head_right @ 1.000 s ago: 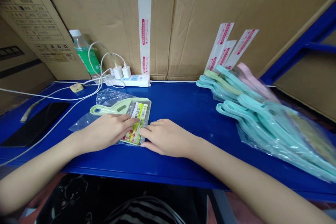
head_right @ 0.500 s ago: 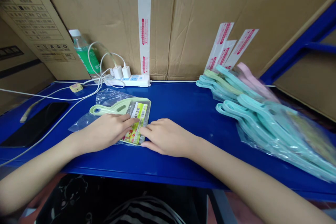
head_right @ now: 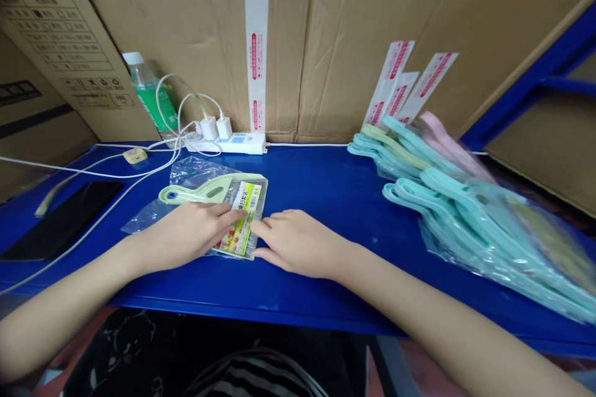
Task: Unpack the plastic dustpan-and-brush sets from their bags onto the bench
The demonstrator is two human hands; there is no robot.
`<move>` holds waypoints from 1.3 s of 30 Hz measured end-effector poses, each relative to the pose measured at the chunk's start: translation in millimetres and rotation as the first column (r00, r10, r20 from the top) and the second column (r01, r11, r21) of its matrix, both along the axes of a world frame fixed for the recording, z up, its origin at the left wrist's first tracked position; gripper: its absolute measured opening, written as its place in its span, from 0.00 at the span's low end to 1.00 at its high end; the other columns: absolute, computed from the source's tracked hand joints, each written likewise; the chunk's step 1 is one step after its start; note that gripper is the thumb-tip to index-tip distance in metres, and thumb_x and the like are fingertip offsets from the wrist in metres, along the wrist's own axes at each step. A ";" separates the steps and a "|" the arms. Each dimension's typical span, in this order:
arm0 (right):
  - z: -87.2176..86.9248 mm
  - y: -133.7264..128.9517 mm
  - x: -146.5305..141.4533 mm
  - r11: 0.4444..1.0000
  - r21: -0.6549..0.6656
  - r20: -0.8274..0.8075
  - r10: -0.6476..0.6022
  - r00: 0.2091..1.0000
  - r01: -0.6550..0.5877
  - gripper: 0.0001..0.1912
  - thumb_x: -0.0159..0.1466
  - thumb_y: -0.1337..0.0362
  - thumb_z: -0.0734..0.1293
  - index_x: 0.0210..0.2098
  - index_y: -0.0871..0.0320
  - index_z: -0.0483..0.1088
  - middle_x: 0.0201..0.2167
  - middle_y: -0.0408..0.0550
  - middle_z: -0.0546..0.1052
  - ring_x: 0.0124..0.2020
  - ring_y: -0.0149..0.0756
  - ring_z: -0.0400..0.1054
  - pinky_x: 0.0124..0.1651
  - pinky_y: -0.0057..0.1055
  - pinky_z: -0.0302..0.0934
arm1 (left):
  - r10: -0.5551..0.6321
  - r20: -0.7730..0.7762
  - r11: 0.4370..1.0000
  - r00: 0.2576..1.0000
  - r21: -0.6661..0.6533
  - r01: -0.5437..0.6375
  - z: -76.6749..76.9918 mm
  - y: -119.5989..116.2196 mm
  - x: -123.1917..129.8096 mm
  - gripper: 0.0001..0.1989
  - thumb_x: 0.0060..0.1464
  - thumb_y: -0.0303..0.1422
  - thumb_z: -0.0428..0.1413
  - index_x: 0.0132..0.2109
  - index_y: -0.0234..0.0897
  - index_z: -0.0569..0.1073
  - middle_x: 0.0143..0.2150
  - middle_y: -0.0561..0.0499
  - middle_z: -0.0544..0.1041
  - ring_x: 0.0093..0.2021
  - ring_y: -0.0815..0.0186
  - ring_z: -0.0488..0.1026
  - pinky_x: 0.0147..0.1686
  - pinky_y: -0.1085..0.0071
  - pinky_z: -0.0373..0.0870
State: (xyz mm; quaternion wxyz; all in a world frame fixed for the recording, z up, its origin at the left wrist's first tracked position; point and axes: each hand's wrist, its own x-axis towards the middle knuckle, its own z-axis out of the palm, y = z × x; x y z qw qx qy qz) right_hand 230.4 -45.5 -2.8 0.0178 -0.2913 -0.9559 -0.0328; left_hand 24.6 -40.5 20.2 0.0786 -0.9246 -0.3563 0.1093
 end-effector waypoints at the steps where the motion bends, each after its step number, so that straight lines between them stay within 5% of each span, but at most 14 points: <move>1: -0.2 -0.1 0.1 1.000 0.003 -0.003 0.001 1.000 -0.001 0.08 0.66 0.60 0.66 0.35 0.59 0.66 0.26 0.45 0.74 0.28 0.38 0.69 0.32 0.32 0.57 | 0.002 -0.006 1.000 1.000 0.000 -0.002 0.3 -0.2 0.3 0.17 0.58 0.23 0.49 0.55 0.33 0.68 0.40 0.45 0.77 0.35 0.59 0.77 0.31 0.65 0.72; 39: 1.1 -1.4 0.5 1.000 -0.011 -0.002 -0.004 1.000 0.004 0.06 0.66 0.62 0.65 0.36 0.58 0.66 0.27 0.45 0.74 0.29 0.38 0.69 0.33 0.33 0.58 | -0.019 -0.002 1.000 1.000 0.024 0.020 -0.2 -0.4 -0.5 0.18 0.57 0.22 0.49 0.55 0.33 0.68 0.40 0.45 0.77 0.34 0.59 0.77 0.31 0.66 0.73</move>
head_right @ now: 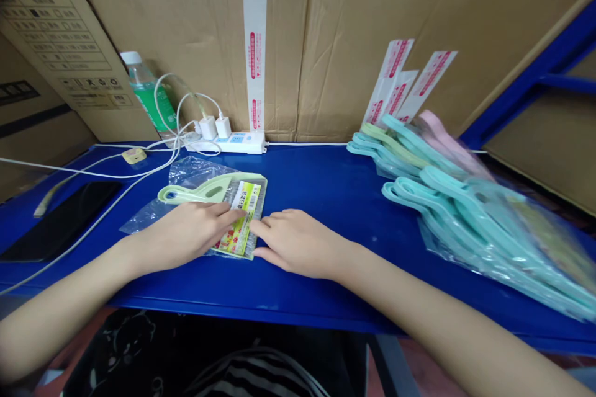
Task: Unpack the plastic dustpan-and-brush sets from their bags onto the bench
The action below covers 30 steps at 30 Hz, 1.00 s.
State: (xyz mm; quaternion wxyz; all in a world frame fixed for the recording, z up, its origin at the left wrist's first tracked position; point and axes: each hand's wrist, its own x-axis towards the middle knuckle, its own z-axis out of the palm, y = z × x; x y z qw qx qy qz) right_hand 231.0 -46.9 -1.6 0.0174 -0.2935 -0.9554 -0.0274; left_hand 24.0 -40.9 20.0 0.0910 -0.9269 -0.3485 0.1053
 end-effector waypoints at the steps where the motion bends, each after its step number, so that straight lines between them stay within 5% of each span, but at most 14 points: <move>1: 0.3 0.0 -0.1 1.000 -0.003 0.007 -0.001 1.000 0.001 0.07 0.66 0.62 0.65 0.36 0.59 0.66 0.27 0.46 0.74 0.29 0.39 0.70 0.33 0.33 0.58 | 0.001 -0.001 1.000 1.000 -0.003 -0.001 0.1 0.1 0.1 0.18 0.57 0.21 0.49 0.55 0.33 0.68 0.40 0.45 0.77 0.34 0.59 0.77 0.31 0.65 0.73; 30: -0.2 -0.2 0.6 1.000 0.004 0.009 0.005 1.000 -0.005 0.06 0.66 0.62 0.65 0.36 0.58 0.66 0.27 0.45 0.74 0.28 0.38 0.69 0.33 0.33 0.58 | 0.013 -0.048 1.000 0.999 0.001 -0.013 2.2 -1.3 1.2 0.18 0.57 0.21 0.48 0.54 0.33 0.67 0.40 0.45 0.77 0.34 0.60 0.77 0.32 0.66 0.74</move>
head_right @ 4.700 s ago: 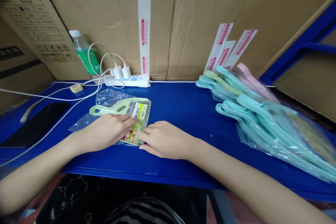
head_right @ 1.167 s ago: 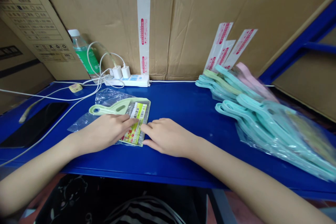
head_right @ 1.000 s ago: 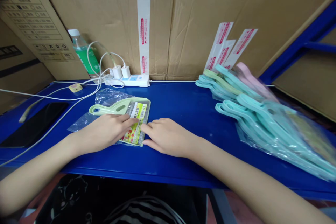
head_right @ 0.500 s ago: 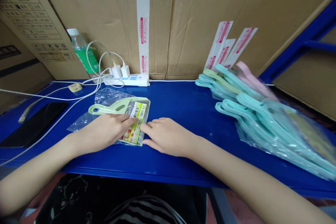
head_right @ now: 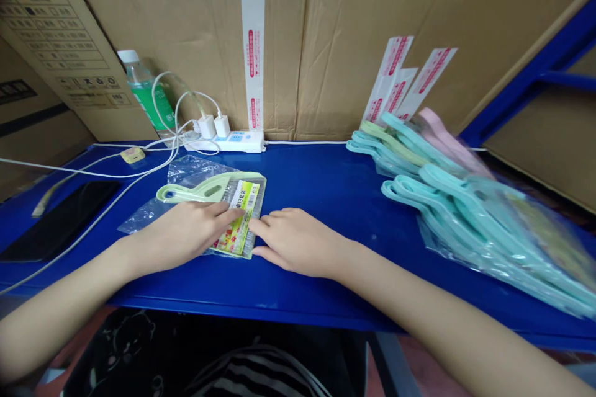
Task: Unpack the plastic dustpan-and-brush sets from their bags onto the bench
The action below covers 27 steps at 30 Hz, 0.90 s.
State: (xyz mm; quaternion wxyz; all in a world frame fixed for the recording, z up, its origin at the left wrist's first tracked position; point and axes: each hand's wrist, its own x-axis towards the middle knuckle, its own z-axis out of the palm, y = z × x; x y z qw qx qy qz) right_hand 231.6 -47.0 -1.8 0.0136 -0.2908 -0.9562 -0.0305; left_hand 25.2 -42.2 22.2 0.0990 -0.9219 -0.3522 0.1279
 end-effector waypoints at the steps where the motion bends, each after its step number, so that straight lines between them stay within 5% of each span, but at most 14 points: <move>1: 0.1 -0.1 -0.1 1.000 0.001 -0.001 -0.001 1.000 0.001 0.06 0.66 0.62 0.65 0.36 0.58 0.66 0.27 0.45 0.74 0.29 0.38 0.69 0.33 0.33 0.58 | 0.000 -0.001 1.000 1.000 -0.001 0.000 0.2 0.0 0.1 0.18 0.57 0.21 0.48 0.54 0.33 0.67 0.40 0.45 0.77 0.34 0.60 0.77 0.32 0.66 0.73; 27: 0.5 0.7 -0.8 1.000 0.006 0.007 0.002 1.000 -0.002 0.06 0.66 0.62 0.65 0.36 0.59 0.67 0.27 0.45 0.74 0.29 0.38 0.69 0.33 0.33 0.59 | 0.008 -0.010 1.000 1.000 -0.006 -0.008 1.0 0.2 1.1 0.18 0.58 0.22 0.48 0.55 0.33 0.67 0.41 0.44 0.77 0.35 0.58 0.77 0.32 0.64 0.74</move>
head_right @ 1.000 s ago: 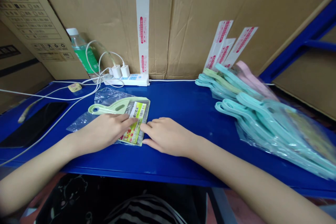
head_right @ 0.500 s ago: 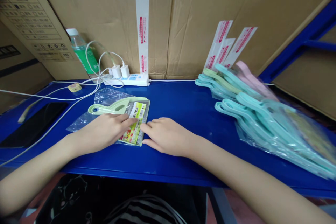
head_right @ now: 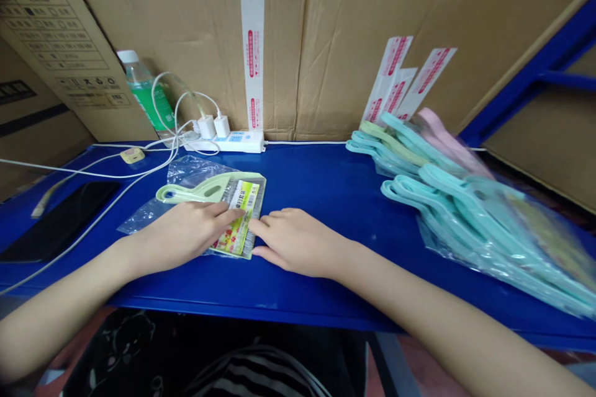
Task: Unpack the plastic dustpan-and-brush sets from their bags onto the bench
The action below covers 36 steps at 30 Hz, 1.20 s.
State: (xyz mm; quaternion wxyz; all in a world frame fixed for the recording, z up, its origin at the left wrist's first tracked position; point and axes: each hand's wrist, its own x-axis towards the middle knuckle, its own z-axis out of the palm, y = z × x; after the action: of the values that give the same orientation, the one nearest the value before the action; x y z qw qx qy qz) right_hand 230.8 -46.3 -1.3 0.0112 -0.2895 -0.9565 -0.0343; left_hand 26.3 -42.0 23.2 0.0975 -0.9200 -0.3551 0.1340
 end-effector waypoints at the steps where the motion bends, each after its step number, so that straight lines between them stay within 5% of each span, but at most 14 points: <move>1: 0.0 -0.1 -0.2 1.000 -0.004 0.002 0.000 1.000 0.000 0.06 0.66 0.62 0.65 0.36 0.59 0.67 0.27 0.46 0.74 0.29 0.38 0.69 0.33 0.33 0.59 | 0.000 0.002 1.000 1.000 -0.001 0.000 -0.1 0.1 0.1 0.18 0.58 0.22 0.48 0.55 0.33 0.67 0.41 0.44 0.77 0.35 0.58 0.77 0.32 0.64 0.74; 36: 0.9 -0.3 -0.2 1.000 -0.009 0.013 -0.009 1.000 0.010 0.06 0.66 0.62 0.65 0.36 0.59 0.67 0.26 0.45 0.74 0.29 0.38 0.69 0.33 0.33 0.59 | -0.001 0.011 1.000 1.000 0.003 0.001 -2.4 0.7 -1.2 0.16 0.58 0.22 0.49 0.53 0.34 0.68 0.40 0.46 0.76 0.34 0.60 0.77 0.32 0.66 0.73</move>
State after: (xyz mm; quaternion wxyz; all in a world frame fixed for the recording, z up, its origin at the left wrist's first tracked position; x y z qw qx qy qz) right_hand 230.6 -46.7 -0.3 0.0035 -0.2939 -0.9553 -0.0317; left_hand 25.1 -41.3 20.8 0.0968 -0.9208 -0.3554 0.1286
